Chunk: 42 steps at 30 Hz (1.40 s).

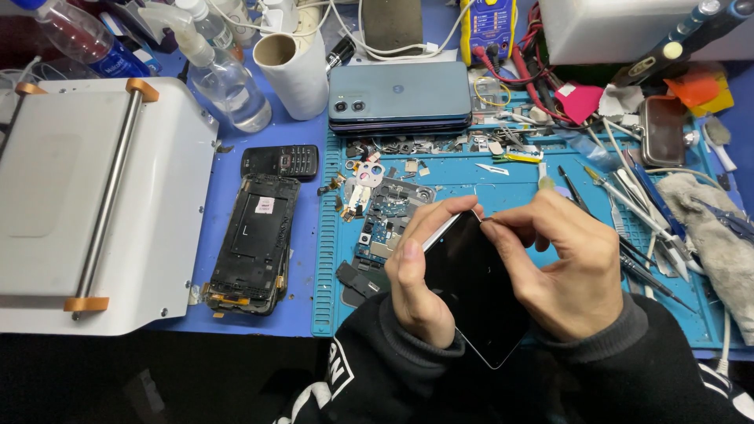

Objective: The recorder is prying open the screen of a smartphone using a blade and a thin prying tool.

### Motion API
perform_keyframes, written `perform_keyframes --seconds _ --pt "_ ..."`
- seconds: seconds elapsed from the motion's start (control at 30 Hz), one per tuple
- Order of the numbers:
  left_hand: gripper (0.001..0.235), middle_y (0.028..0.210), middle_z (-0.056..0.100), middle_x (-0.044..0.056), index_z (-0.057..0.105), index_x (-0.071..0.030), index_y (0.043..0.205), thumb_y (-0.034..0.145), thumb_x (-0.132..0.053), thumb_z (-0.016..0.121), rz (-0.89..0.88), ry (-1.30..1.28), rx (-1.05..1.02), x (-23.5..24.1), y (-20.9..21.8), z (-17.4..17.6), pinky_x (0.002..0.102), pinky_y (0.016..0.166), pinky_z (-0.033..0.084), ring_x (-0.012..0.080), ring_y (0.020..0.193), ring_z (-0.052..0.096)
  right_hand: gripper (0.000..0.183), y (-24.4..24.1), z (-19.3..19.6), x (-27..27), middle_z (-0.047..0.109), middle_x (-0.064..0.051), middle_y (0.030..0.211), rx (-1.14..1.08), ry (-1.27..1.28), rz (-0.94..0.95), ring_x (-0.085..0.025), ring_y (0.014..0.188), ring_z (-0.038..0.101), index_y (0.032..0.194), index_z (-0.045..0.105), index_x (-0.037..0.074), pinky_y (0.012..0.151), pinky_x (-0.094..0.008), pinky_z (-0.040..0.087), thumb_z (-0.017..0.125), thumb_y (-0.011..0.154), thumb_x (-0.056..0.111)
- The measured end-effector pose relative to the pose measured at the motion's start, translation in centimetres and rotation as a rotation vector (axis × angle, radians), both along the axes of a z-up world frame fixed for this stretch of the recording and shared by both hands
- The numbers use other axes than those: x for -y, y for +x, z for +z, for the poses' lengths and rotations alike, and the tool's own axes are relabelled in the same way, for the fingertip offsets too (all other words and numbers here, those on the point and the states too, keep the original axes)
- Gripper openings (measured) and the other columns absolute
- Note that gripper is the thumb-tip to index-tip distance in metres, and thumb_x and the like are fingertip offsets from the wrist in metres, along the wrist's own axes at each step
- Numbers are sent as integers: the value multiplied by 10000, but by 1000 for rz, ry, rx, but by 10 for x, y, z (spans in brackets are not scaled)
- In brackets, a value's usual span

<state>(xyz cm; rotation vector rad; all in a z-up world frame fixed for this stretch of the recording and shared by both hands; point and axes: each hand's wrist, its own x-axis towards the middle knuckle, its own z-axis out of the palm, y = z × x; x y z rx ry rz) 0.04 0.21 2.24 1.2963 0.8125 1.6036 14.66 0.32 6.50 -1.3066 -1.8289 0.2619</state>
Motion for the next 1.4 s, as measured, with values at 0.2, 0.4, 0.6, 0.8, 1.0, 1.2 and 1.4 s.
perform_keyframes --seconds 0.2,0.4,0.6,0.8,1.0,1.2,1.4 --pt "672 1207 683 191 655 92 1258 1045 -382 229 2 -18 47 -1 -1 -2 374 1026 524 287 1125 670 87 9 -8 7 594 -50 726 24 -24 17 -142 601 556 904 716 18 570 -281 439 774 842 2" --pt "664 1217 680 187 649 92 1268 1045 -381 240 -16 -35 55 -1 0 -2 369 1046 514 280 1153 665 91 23 -17 17 593 -60 715 49 -75 14 -158 594 567 889 718 15 562 -284 445 777 820 6" --pt "664 1216 678 180 649 92 1274 1048 -382 243 -38 -55 68 -1 0 -2 368 1036 507 272 1127 656 103 35 -25 25 617 -59 729 47 -134 39 -158 595 596 888 716 14 558 -278 461 767 799 5" --pt "673 1226 675 170 650 89 1276 1052 -387 231 -41 -59 48 -1 -1 0 370 1056 501 269 1155 650 99 42 -29 32 627 -62 720 86 -169 21 -179 606 614 858 716 26 563 -294 470 773 778 22" --pt "675 1236 672 170 642 89 1298 1059 -391 233 -66 -66 68 -1 -1 -2 369 1068 497 265 1160 648 95 46 -33 37 627 -68 721 127 -181 13 -210 629 624 847 715 35 569 -312 468 772 771 33" --pt "684 1211 677 168 633 95 1302 1045 -405 244 -87 -107 100 0 0 -1 360 1018 508 251 1105 655 97 53 -40 47 633 -70 711 103 -237 -14 -205 618 629 836 706 28 566 -312 474 771 764 37" --pt "691 1207 675 167 637 96 1291 1040 -418 249 -79 -112 105 0 1 -2 360 999 513 248 1089 659 95 56 -43 50 647 -69 719 82 -267 -18 -195 630 654 843 711 25 568 -303 487 765 767 44"
